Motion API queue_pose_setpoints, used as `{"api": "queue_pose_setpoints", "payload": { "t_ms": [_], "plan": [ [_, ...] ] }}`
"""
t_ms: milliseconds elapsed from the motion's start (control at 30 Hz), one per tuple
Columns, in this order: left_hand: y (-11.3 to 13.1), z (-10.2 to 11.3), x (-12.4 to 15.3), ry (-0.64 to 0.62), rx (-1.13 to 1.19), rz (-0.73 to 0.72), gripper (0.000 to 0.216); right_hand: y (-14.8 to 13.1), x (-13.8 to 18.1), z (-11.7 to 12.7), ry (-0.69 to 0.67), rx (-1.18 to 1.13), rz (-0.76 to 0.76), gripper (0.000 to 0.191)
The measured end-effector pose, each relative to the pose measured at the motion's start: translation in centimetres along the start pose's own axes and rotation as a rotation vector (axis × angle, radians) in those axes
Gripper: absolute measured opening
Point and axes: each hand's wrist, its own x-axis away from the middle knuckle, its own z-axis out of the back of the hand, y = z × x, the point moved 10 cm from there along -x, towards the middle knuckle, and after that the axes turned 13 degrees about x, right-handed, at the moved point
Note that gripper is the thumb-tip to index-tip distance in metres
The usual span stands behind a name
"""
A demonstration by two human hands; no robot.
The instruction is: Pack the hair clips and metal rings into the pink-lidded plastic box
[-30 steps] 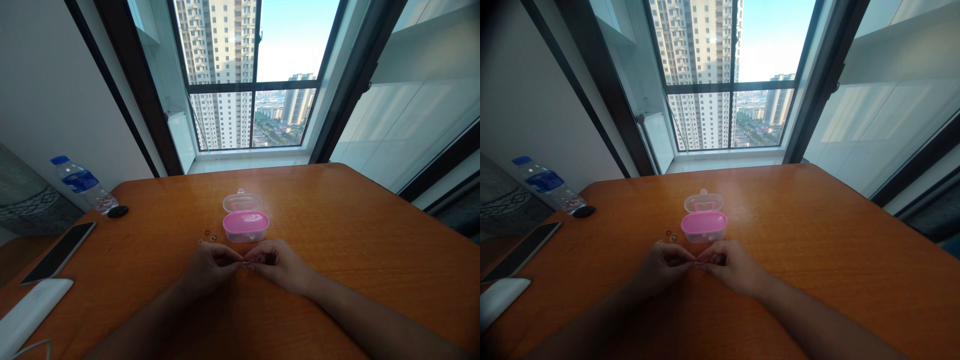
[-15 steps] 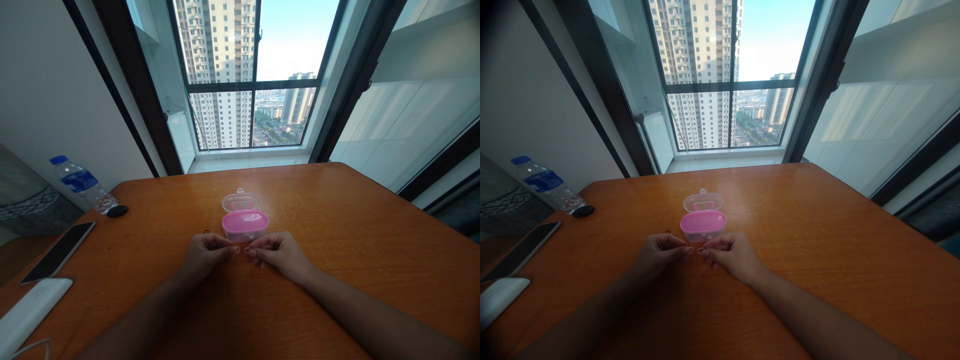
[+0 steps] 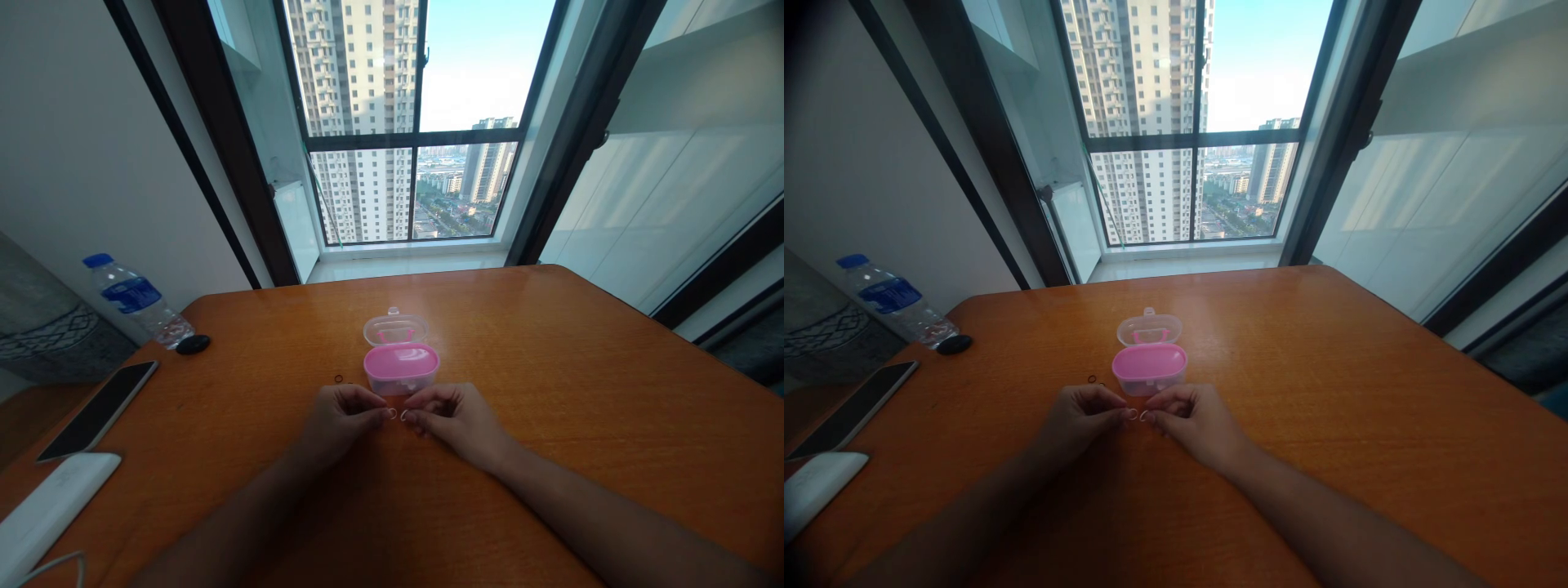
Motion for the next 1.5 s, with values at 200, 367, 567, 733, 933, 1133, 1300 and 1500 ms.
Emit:
{"api": "queue_pose_setpoints", "payload": {
  "t_ms": [200, 367, 567, 733, 933, 1133, 1300, 1500],
  "plan": [
    [0.0, -1.0, 0.6, -0.056, -0.069, -0.058, 0.019, -0.2, 0.3, -0.5, 0.005, 0.124, 0.074, 0.029],
    [0.2, -1.5, 0.7, -0.087, -0.08, -0.072, 0.016, -1.7, 0.8, -0.8, 0.005, 0.344, 0.224, 0.018],
    [0.0, -1.9, 0.9, -0.132, -0.09, -0.071, 0.015, -4.3, 1.7, -0.9, 0.031, 0.564, 0.44, 0.011],
    [0.5, -2.1, 1.0, -0.151, -0.124, -0.12, 0.015, -4.9, 2.2, -1.0, 0.042, 0.668, 0.462, 0.007],
    [2.0, -2.1, 1.2, -0.153, -0.238, -0.216, 0.018, -6.9, 3.4, -0.7, 0.121, 0.755, 0.567, 0.005],
    [4.3, -0.8, 1.7, -0.101, -0.505, -0.438, 0.028, -8.1, 3.3, 2.5, 0.338, 0.823, 0.576, 0.012],
    [5.7, 1.1, 1.1, 0.013, -0.718, -0.537, 0.03, -8.3, 1.5, 5.4, 0.431, 0.978, 0.421, 0.018],
    [6.1, 5.5, -0.5, 0.251, -0.751, -0.467, 0.037, -9.9, -1.6, 5.3, 0.319, 1.347, 0.329, 0.021]
  ]
}}
